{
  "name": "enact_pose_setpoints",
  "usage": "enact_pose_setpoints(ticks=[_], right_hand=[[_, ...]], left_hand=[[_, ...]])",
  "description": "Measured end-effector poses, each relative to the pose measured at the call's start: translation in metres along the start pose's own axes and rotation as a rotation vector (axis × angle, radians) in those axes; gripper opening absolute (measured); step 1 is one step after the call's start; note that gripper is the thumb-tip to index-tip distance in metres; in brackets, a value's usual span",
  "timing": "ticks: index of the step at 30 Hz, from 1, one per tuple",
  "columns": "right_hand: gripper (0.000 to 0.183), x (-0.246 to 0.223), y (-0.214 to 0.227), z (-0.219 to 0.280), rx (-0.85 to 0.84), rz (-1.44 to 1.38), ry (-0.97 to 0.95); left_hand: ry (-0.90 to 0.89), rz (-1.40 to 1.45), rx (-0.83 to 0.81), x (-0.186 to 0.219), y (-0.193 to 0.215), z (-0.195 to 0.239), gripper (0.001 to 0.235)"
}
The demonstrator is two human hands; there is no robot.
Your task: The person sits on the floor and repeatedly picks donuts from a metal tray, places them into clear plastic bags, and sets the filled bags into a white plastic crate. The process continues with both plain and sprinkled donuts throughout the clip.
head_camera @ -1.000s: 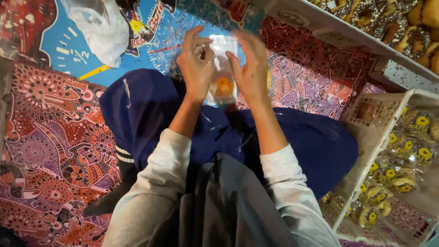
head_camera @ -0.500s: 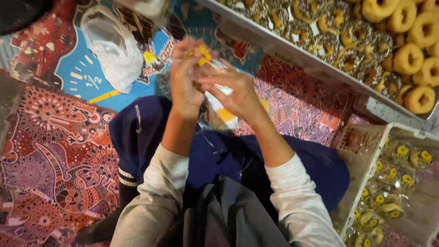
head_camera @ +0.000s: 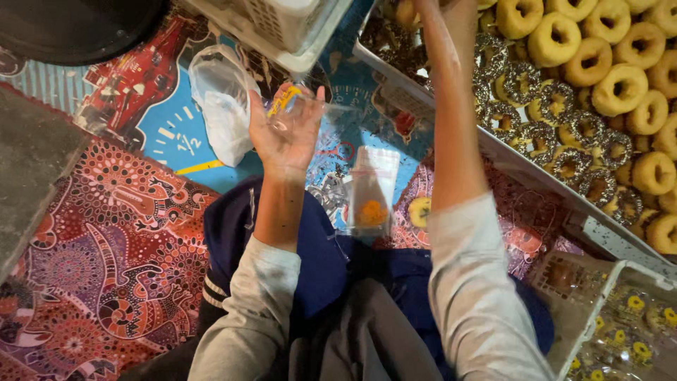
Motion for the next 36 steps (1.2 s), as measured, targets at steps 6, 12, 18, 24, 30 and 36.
enact_pose_setpoints(ticks=[6, 12, 18, 24, 30, 36], right_hand=[[0.081, -0.058, 0.002, 0.193, 0.033, -0.870, -0.163], [0.065, -0.069, -0.025, 0.223, 0.066, 0.190, 0.046], [0.058, -0.088, -0.015, 0.217, 0.076, 0.300, 0.203], [0.073, -0.077, -0.002, 0.234, -0.224, -0.168, 0.133], [0.044, -0.089, -0.002, 0.271, -0.405, -0.060, -0.131], [0.020, -0.151, -0.029, 0.306, -0.313, 0.119, 0.074]], left_hand=[[-0.074, 0.024, -0.223, -0.021, 0.002, 0.003, 0.054], [-0.221, -0.133, -0.426, -0.067, -0.010, 0.039, 0.061], [-0.244, -0.821, -0.241, -0.115, -0.018, 0.100, 0.080], [-1.084, -2.154, -0.759, -0.067, -0.042, 0.179, 0.104], [-1.263, -2.115, -0.611, -0.020, -0.035, 0.219, 0.022], [-0.639, -1.483, 0.009, 0.019, 0.010, 0.269, 0.008]])
Point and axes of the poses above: each hand's wrist, its own z-axis away from the middle knuckle, its own y-axis out of the back of the hand, x = y × z, the point moved 3 cm from there along -z, towards the middle knuckle, and after that the axes turned 5 degrees about -z, right-handed, at the moved point
